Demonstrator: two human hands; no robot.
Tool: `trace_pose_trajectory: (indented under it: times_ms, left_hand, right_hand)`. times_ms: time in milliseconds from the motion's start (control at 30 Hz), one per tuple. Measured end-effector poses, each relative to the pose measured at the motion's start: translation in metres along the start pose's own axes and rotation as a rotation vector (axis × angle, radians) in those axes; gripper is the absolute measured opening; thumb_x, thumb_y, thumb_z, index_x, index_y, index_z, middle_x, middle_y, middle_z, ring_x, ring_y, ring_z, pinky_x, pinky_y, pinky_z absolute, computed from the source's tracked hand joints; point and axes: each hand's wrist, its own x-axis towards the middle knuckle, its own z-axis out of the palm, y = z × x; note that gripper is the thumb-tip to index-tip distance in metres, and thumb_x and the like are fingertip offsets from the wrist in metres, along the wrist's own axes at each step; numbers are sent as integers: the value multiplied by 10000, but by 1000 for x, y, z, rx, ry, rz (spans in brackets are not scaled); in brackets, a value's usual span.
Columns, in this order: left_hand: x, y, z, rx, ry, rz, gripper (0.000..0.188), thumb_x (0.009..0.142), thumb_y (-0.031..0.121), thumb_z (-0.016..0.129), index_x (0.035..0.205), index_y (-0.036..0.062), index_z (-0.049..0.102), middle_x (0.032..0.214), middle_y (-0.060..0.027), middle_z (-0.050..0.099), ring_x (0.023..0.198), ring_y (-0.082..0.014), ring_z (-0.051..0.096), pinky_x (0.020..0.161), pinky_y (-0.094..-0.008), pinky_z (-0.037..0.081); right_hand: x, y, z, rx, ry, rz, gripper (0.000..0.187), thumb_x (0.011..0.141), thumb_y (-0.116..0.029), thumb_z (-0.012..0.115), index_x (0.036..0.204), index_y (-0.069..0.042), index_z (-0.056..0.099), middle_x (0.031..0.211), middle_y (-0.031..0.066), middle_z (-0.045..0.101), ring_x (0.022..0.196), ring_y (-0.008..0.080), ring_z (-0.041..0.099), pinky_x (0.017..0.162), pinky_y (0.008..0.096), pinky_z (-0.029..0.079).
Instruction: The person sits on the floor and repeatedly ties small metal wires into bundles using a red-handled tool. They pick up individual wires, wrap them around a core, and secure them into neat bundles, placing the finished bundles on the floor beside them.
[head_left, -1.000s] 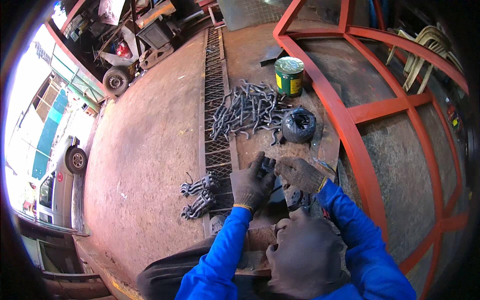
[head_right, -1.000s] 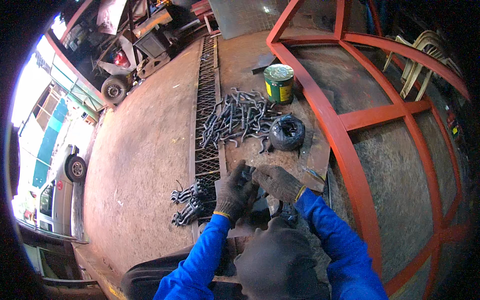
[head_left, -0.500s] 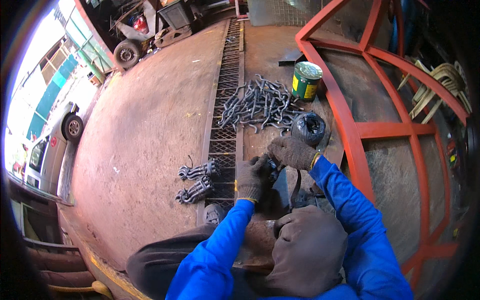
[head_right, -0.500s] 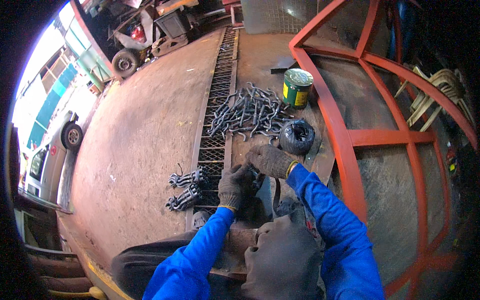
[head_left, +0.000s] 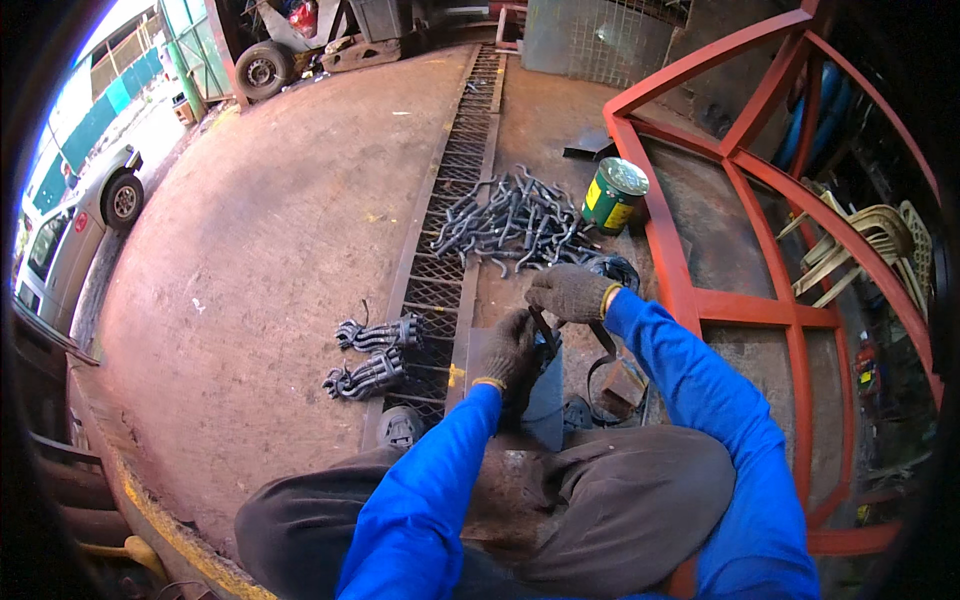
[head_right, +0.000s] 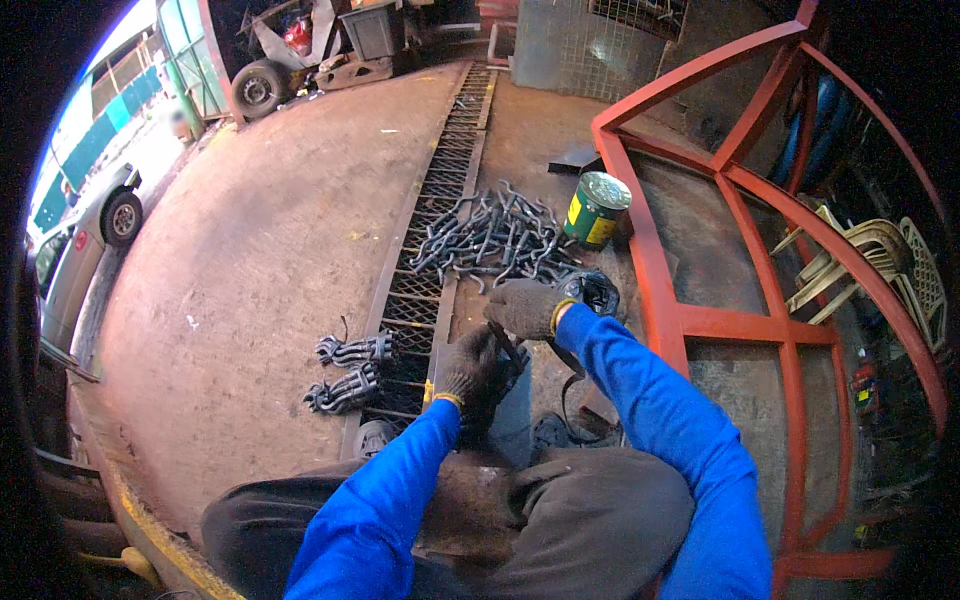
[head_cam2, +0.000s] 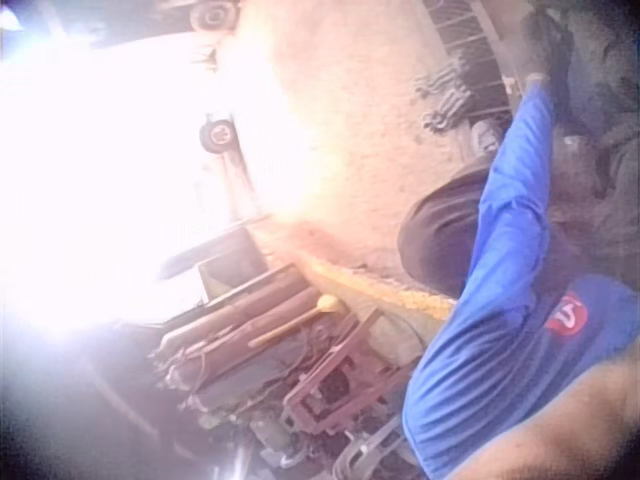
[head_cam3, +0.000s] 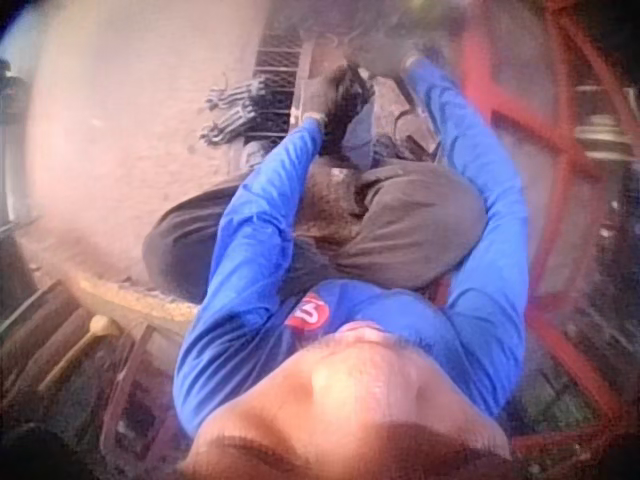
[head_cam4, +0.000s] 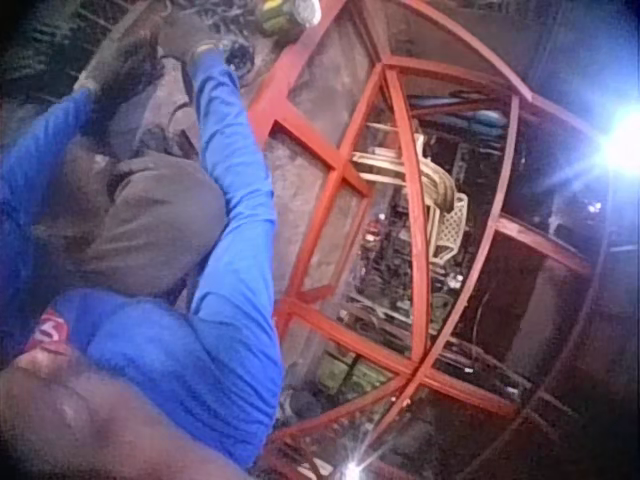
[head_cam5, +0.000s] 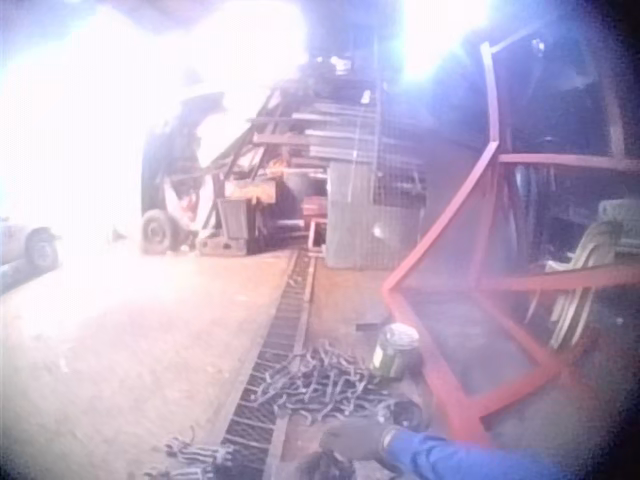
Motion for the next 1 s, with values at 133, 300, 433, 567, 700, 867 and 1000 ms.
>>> trace_pose_trajectory:
  times_ms: [133,300,433,567,700,867,1000]
  left_hand:
    - [-7,7,-8,144,-55,142,349,960,294,533,1199,49,602,1107,-229,636,1064,-392,600,882,-431,464]
    - [-13,6,-9,96,-50,240,410,978,341,501,1208,14,590,1097,-239,653,1040,-419,609,876,-438,469]
    - [-6,11,0,124,-86,-98,417,986,351,496,1185,-1,599,1096,-230,665,988,-389,641,848,-429,482]
    - [-10,17,15,-661,-82,-322,435,984,377,512,1117,-22,621,1009,-208,690,897,-275,652,818,-411,489]
    - [-1,13,3,-32,-16,-109,464,987,418,481,1019,-12,654,950,-213,691,868,-328,659,826,-410,477]
    - [7,-10,9,-28,-44,-123,469,978,434,464,1010,25,690,954,-188,710,929,-356,667,839,-413,476]
    - [-8,45,9,67,20,-80,378,983,321,495,971,-7,683,887,-156,714,828,-257,664,780,-356,487]
  right_hand:
    - [23,14,11,-84,-45,-8,274,929,-254,507,1021,-64,682,989,195,651,939,380,637,824,460,502]
    - [41,4,10,-150,-144,-90,356,889,-346,531,959,-40,698,1007,220,673,911,378,649,806,460,502]
    - [43,-3,-1,-70,-104,55,412,906,-402,557,1091,-47,656,1081,207,659,974,344,648,834,432,502]
    - [12,26,-21,-20,480,-22,380,916,-335,613,1142,-30,612,1005,153,673,917,252,656,834,377,501]
    - [-66,64,-12,236,1038,184,375,937,-364,601,1075,-16,628,979,163,677,922,266,659,823,371,501]
    - [-186,104,159,213,981,789,202,926,-213,601,910,-23,667,855,74,681,889,160,650,731,302,486]
    - [-266,74,311,119,566,986,185,901,-210,612,944,-38,664,886,95,672,892,209,643,741,339,491]
